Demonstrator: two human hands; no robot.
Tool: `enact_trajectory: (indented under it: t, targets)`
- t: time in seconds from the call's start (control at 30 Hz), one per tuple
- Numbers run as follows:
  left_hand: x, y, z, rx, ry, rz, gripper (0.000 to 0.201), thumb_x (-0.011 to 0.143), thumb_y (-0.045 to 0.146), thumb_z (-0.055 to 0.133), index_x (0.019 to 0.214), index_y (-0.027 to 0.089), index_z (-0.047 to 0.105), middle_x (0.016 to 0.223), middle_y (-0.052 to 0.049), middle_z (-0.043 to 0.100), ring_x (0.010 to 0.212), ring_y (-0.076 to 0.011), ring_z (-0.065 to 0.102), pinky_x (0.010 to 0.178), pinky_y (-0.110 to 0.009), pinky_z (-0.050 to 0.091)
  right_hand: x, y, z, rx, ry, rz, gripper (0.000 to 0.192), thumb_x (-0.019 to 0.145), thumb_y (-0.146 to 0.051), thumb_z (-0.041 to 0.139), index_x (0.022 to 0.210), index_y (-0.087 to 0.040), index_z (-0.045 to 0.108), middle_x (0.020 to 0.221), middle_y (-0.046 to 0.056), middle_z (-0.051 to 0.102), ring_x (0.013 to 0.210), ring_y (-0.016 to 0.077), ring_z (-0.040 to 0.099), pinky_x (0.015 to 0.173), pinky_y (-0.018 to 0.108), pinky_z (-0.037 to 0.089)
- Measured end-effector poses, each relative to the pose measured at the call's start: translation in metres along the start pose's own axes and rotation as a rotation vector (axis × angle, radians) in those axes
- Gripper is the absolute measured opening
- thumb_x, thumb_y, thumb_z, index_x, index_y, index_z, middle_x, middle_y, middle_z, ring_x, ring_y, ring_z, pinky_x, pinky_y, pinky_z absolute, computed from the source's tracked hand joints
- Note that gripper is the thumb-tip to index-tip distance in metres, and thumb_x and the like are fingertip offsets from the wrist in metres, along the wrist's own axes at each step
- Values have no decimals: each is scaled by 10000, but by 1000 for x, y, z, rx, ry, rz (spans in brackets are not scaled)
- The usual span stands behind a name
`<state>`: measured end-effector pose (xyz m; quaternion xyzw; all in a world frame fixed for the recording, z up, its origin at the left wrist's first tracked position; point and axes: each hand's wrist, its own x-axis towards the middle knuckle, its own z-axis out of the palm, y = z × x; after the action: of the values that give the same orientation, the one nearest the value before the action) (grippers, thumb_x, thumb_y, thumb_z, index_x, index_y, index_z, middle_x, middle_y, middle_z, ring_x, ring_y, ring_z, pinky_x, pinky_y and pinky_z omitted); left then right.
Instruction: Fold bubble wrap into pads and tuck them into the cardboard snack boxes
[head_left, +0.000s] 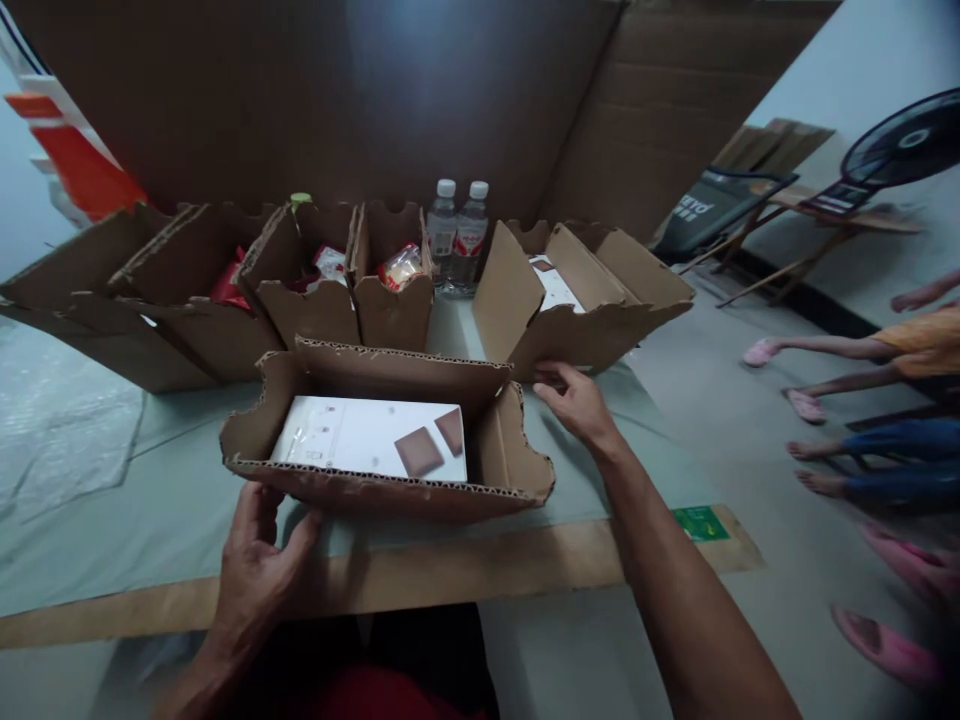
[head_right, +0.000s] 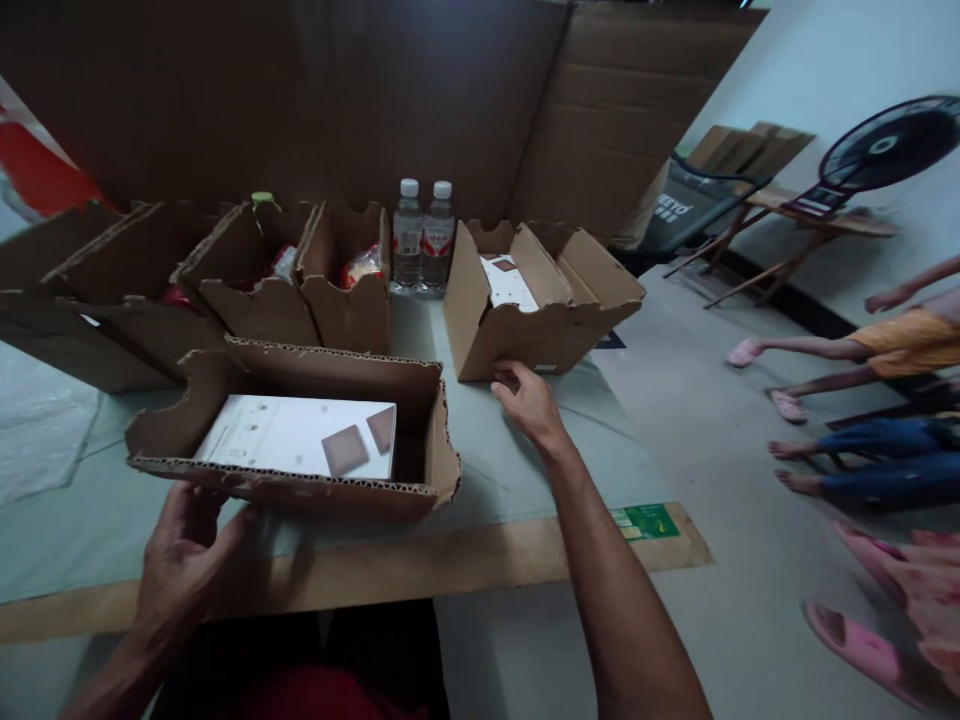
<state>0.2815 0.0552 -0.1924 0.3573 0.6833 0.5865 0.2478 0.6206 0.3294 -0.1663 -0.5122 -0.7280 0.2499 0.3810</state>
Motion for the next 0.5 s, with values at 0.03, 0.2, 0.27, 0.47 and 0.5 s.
enact_trajectory:
  t: [0.03, 0.2, 0.27, 0.47, 0.5]
  targets:
    - [-1, -1, 1, 3, -9, -13, 455, 808, 388, 765, 1195, 233, 582, 1230, -68, 665, 1232, -265, 627, 1142, -418, 464, 10, 5, 3, -13, -7, 4, 295, 729, -358, 672, 962, -183, 718, 952, 113, 775, 887, 258, 712, 857, 455, 573]
    - [-1, -3, -2, 22, -47, -22, 414, 834, 380, 745, 1187, 215, 606, 1218, -78, 692, 1208, -259, 640, 1151, -416, 452, 14, 8, 4, -48, -37, 31, 401, 712, -411, 691, 1036, -179, 730, 1085, 151, 765, 975, 315, 708, 890, 526, 556]
    - [2, -2, -6, 35, -63, -26, 471, 830, 399, 747, 1235, 210, 597, 1260, -93, 686, 1241, -269, 628, 1159, -427, 445, -6, 1, -7, -37, -89, 47, 439, 756, -454, 687, 1103, -188, 727, 1088, 139, 767, 964, 309, 719, 878, 519, 572]
    - [12, 4, -12, 114, -164, -25, 428, 819, 360, 722, 1202, 183, 646, 1235, -109, 711, 1227, -293, 642, 1094, -427, 495, -117, -56, -18, 35, -437, -141, 535, 788, -444, 784, 1288, -273, 696, 1114, 79, 780, 999, 298, 746, 803, 412, 638]
    - [11, 5, -11, 128, -177, -23, 384, 823, 347, 705, 1165, 179, 663, 1195, -108, 725, 1178, -291, 663, 1042, -418, 528, -131, -67, -11, 36, -445, -167, 488, 794, -426, 785, 1253, -279, 712, 1051, 71, 790, 955, 297, 752, 781, 410, 641]
